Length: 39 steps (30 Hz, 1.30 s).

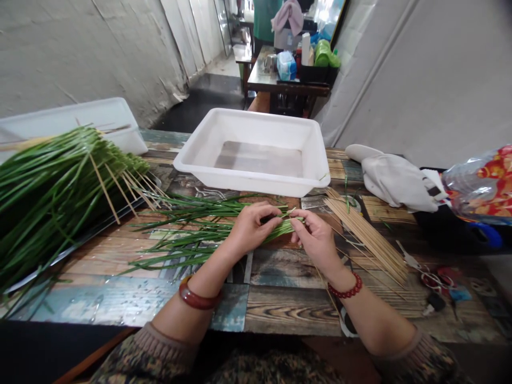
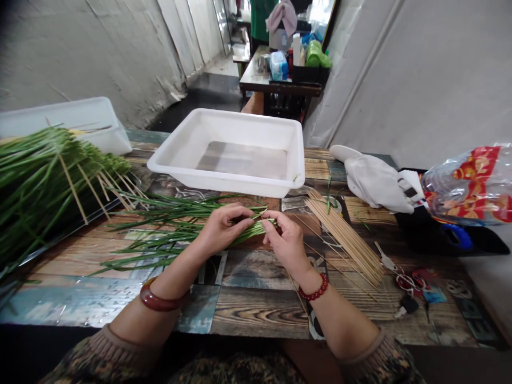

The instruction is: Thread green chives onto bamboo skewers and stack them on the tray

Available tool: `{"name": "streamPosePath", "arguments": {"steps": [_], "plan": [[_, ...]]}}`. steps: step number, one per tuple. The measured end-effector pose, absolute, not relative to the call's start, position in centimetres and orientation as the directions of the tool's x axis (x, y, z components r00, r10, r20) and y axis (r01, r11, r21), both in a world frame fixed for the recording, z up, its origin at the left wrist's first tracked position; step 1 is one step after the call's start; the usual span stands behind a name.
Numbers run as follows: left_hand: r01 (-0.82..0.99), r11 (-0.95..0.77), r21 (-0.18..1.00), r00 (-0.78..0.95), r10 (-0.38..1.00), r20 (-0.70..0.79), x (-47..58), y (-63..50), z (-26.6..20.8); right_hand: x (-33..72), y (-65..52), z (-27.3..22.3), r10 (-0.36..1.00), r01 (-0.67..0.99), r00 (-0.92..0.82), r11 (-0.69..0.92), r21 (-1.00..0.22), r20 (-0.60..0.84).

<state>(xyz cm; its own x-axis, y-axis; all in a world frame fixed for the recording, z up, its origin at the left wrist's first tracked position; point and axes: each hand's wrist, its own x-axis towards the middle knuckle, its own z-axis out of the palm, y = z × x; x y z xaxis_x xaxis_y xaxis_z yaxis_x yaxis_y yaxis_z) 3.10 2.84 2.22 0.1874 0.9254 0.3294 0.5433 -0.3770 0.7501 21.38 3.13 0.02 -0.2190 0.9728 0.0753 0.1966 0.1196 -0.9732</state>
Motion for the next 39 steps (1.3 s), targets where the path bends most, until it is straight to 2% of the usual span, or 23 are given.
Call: {"name": "streamPosePath", "arguments": {"steps": [6, 12, 17, 23, 39], "plan": [[0.512, -0.378, 0.771, 0.146, 0.923, 0.355, 3.5, 2.7, 2.4, 21.4, 3.1, 0.3, 0.97, 0.23, -0.215, 0.168, -0.959, 0.118], [0.465, -0.372, 0.803, 0.1, 0.924, 0.37, 3.6, 2.6, 2.5, 21.3, 3.0, 0.7, 0.972, 0.207, -0.213, 0.147, -0.967, 0.102], [0.416, -0.29, 0.862, 0.046, 0.953, 0.299, 3.6, 2.5, 2.7, 21.4, 2.8, 0.7, 0.965, 0.2, -0.247, 0.137, -0.97, 0.085], [0.393, -0.245, 0.886, 0.089, 0.97, 0.228, 3.7, 2.5, 3.1, 21.5, 2.7, 1.2, 0.961, 0.208, -0.261, 0.148, -0.967, 0.091], [0.396, -0.298, 0.868, 0.138, 0.954, 0.265, 3.6, 2.5, 3.0, 21.4, 2.9, 0.7, 0.969, 0.145, -0.244, 0.079, -0.986, 0.042]]}}
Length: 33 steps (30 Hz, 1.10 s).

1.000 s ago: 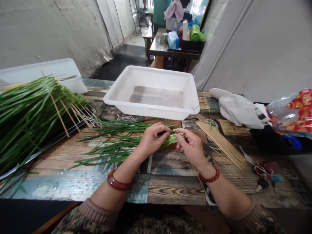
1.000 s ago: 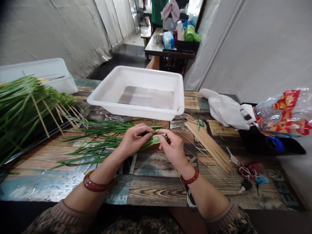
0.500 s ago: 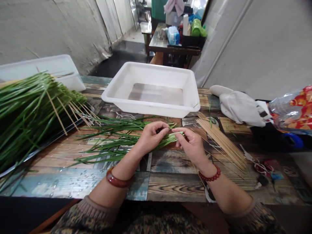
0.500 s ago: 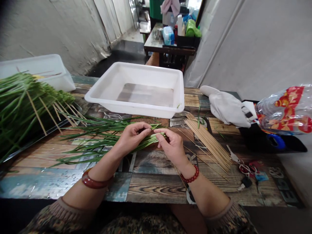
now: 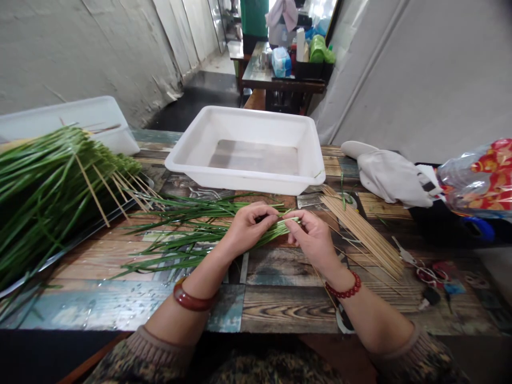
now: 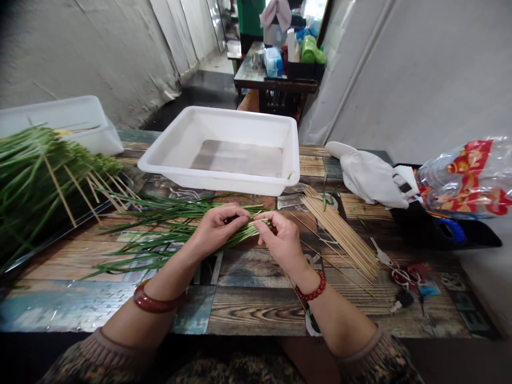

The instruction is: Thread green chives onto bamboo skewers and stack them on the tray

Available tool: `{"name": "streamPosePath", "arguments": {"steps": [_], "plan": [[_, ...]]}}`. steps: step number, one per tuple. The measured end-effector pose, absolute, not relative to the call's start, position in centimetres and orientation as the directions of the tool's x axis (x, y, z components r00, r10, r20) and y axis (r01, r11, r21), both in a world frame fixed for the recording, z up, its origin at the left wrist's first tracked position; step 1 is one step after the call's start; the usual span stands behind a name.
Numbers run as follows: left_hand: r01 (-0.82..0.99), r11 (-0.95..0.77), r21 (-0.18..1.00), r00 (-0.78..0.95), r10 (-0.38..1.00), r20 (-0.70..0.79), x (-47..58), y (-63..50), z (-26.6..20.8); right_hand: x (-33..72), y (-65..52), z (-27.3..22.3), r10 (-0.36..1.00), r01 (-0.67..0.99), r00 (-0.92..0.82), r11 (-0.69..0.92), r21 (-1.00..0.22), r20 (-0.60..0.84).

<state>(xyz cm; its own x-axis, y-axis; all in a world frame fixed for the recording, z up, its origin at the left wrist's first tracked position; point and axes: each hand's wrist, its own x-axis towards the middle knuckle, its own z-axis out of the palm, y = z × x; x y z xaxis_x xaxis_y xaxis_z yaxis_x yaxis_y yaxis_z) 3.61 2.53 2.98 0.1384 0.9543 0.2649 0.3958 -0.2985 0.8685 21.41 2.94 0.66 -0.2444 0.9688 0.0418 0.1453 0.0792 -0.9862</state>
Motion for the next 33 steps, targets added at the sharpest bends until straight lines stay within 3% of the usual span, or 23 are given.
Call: {"name": "streamPosePath", "arguments": {"steps": [21, 33], "plan": [[0.405, -0.277, 0.871, 0.149, 0.96, 0.236, 3.65, 2.73, 2.87, 21.41, 2.99, 0.92, 0.969, 0.138, -0.244, 0.059, -0.989, 0.023], [0.436, -0.347, 0.83, 0.201, 0.937, 0.286, 3.72, 2.76, 2.95, 21.48, 3.08, 0.64, 0.969, 0.135, -0.248, 0.051, -0.99, 0.016]]}}
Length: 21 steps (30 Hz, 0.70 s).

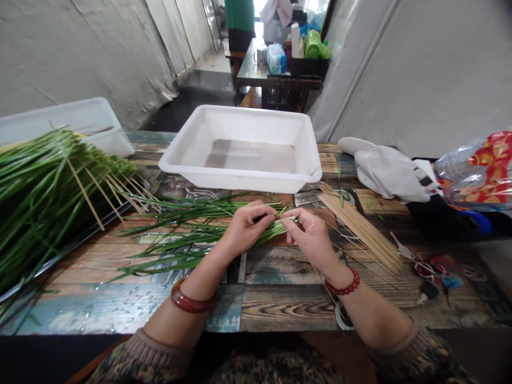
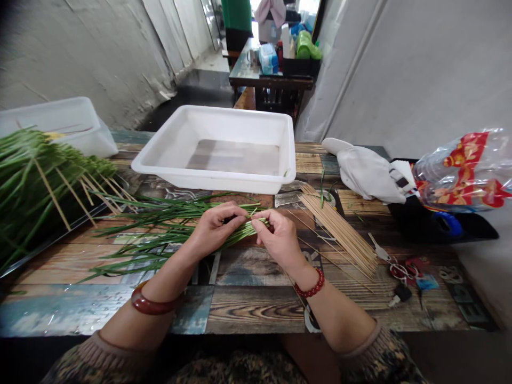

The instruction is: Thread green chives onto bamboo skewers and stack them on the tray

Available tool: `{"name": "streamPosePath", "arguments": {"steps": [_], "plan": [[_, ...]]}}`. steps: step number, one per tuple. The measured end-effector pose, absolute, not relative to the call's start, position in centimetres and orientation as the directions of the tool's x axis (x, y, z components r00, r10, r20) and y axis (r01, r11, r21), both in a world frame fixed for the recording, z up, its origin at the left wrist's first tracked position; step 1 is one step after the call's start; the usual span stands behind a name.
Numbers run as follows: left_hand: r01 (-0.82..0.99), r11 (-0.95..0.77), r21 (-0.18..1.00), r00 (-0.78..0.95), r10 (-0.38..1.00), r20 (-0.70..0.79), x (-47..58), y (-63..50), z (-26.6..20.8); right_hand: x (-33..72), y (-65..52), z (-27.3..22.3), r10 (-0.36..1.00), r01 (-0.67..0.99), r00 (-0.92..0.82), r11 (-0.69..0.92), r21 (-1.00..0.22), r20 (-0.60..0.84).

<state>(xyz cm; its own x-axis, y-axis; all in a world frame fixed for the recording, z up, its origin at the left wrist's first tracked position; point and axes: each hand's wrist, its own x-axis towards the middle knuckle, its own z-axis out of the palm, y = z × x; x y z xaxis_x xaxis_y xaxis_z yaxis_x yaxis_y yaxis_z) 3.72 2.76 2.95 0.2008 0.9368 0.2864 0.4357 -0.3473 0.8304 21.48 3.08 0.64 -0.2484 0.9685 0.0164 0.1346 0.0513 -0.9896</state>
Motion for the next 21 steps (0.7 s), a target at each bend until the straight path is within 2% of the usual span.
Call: {"name": "streamPosePath", "arguments": {"steps": [6, 11, 21], "plan": [[0.437, -0.361, 0.824, 0.225, 0.931, 0.288, 3.62, 2.81, 2.89, 21.39, 3.15, 0.49, 0.966, 0.002, -0.255, 0.043, -0.999, 0.041], [0.426, -0.358, 0.831, 0.215, 0.932, 0.291, 3.61, 2.73, 2.91, 21.52, 3.09, 0.76, 0.954, 0.043, -0.286, 0.109, -0.993, 0.092], [0.448, -0.317, 0.836, 0.147, 0.948, 0.281, 3.88, 2.67, 2.57, 21.42, 3.19, 0.5, 0.959, 0.039, -0.274, 0.09, -0.995, 0.076]]}}
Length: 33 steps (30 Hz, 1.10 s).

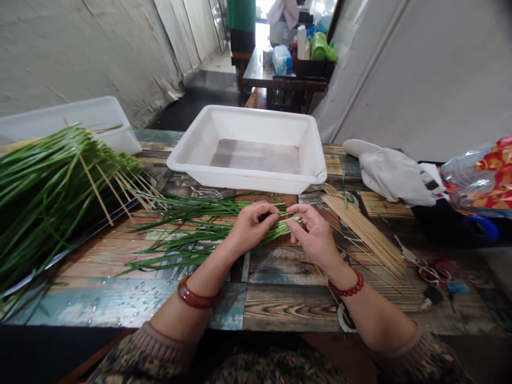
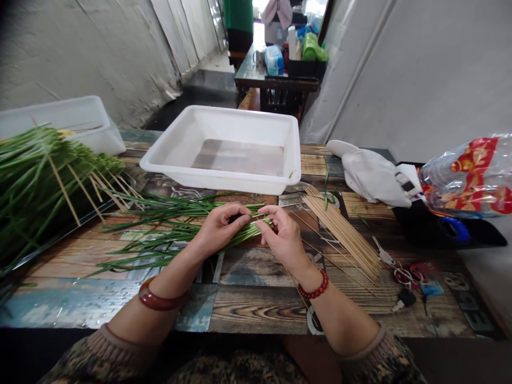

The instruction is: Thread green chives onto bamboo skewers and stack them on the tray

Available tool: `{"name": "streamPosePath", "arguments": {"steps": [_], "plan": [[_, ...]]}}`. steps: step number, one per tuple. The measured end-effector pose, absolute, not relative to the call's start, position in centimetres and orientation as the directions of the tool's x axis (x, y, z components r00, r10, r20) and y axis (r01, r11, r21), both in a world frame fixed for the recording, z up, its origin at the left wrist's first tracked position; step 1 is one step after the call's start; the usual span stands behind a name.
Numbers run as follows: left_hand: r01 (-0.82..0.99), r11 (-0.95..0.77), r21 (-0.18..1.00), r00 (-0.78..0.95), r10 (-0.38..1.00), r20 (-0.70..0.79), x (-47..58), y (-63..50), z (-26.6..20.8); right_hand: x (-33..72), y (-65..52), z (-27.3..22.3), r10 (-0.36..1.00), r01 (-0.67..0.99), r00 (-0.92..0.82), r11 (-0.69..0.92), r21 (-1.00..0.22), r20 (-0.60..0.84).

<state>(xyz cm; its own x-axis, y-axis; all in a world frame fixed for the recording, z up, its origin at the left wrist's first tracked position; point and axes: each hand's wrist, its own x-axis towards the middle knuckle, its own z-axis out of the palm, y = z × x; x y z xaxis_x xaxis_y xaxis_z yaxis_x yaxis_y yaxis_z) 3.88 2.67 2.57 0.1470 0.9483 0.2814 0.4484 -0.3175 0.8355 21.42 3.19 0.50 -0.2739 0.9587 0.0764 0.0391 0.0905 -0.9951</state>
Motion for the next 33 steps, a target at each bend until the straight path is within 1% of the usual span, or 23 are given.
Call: {"name": "streamPosePath", "arguments": {"steps": [6, 12, 19, 24, 28, 31, 33], "plan": [[0.446, -0.293, 0.846, 0.105, 0.956, 0.275, 4.04, 2.72, 2.41, 21.42, 3.21, 0.49, 0.958, 0.046, -0.277, 0.092, -0.995, 0.076], [0.421, -0.318, 0.849, 0.164, 0.948, 0.274, 3.98, 2.81, 2.31, 21.58, 3.26, 0.49, 0.952, 0.052, -0.296, 0.1, -0.994, 0.081], [0.394, -0.322, 0.861, 0.225, 0.942, 0.249, 3.99, 2.69, 2.4, 21.65, 3.22, 0.08, 0.961, 0.137, -0.268, 0.111, -0.984, 0.071], [0.403, -0.346, 0.847, 0.259, 0.931, 0.257, 3.86, 2.55, 2.86, 21.67, 3.19, 0.27, 0.959, 0.127, -0.276, 0.101, -0.987, 0.063], [0.431, -0.319, 0.844, 0.155, 0.948, 0.279, 3.46, 2.66, 2.72, 21.77, 3.22, 0.5, 0.953, 0.102, -0.3, 0.077, -0.992, 0.043], [0.437, -0.289, 0.852, 0.049, 0.953, 0.298, 3.33, 2.77, 2.3, 21.84, 3.2, 0.49, 0.952, 0.114, -0.306, 0.057, -0.992, 0.02], [0.454, -0.285, 0.844, 0.012, 0.949, 0.314, 3.41, 2.77, 2.04, 21.85, 3.16, 0.48, 0.951, 0.112, -0.308, 0.054, -0.992, 0.017]]}}
